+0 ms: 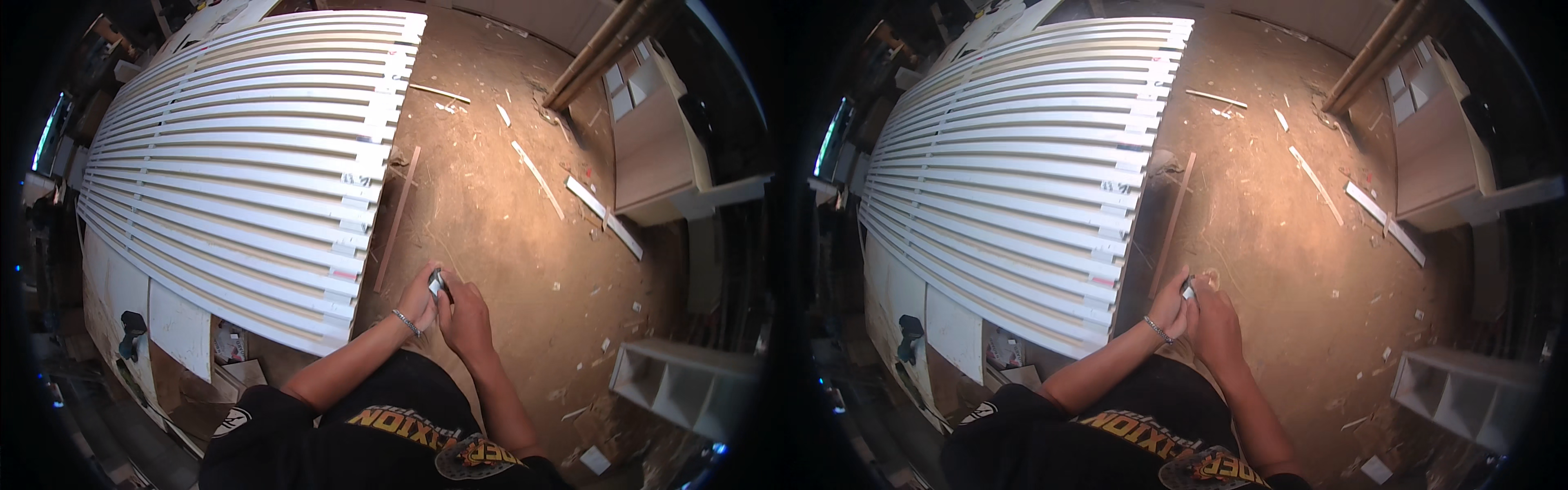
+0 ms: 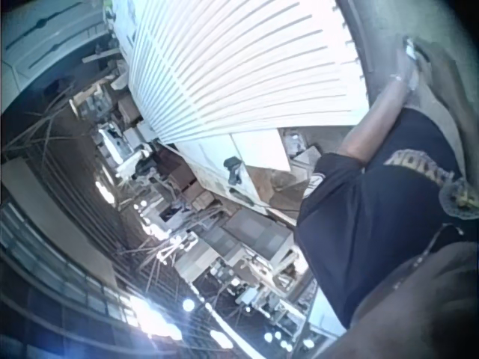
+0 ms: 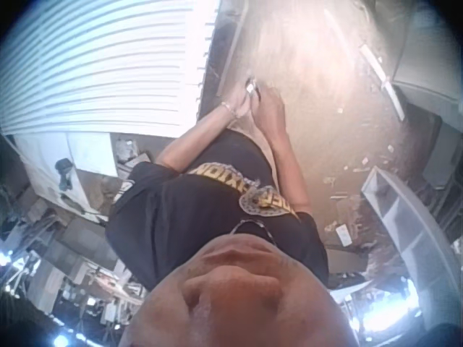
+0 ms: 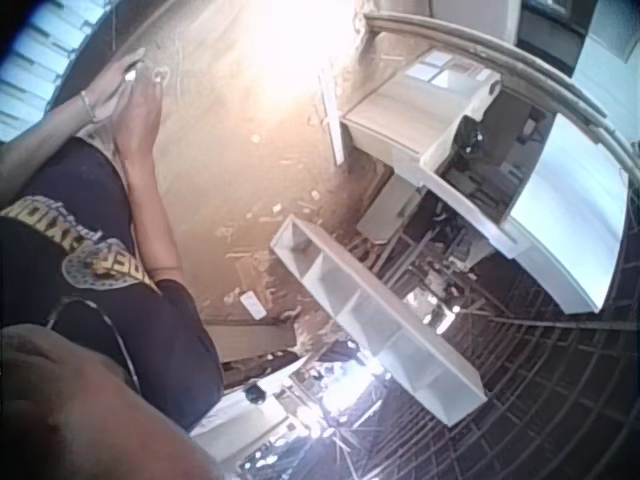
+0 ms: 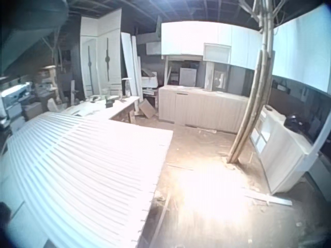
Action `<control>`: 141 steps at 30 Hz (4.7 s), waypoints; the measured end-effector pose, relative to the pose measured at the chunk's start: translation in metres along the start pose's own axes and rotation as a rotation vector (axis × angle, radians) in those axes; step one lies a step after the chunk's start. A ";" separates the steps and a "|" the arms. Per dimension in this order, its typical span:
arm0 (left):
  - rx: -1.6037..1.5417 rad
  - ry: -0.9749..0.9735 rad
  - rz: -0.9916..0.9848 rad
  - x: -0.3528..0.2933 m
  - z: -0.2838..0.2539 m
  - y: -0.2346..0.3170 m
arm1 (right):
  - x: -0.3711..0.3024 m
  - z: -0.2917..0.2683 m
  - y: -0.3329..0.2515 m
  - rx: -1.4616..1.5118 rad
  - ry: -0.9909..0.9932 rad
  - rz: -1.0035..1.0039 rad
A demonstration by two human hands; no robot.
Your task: The person sands a wooden slat using a power sander, aligns a wooden board against a slatted panel on a workbench, uses a nail gun to fasten the slat to the frame, and marks measurements on the wooden frame with a pencil.
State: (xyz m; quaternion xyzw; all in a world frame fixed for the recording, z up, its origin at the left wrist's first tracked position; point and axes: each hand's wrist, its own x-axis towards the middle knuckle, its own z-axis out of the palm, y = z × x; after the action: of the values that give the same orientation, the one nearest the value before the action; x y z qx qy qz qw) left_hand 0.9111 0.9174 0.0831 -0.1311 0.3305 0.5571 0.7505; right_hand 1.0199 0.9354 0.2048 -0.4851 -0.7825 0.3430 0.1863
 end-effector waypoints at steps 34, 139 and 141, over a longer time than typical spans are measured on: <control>0.103 0.062 0.208 0.523 0.478 0.325 | 0.808 -0.300 0.215 0.026 -0.792 -0.539; -0.859 2.200 0.681 0.438 0.221 1.011 | 1.219 0.511 -0.455 -0.250 -1.738 -1.919; -0.872 2.254 0.686 0.439 0.227 0.998 | 1.213 0.538 -0.483 -0.142 -1.558 -1.771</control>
State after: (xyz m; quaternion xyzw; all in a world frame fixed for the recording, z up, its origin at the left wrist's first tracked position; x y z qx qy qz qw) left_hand 0.1402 1.7193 0.1418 -0.6779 0.5927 0.3644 -0.2375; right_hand -0.1785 1.6779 0.1274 0.5573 -0.7662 0.2533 -0.1955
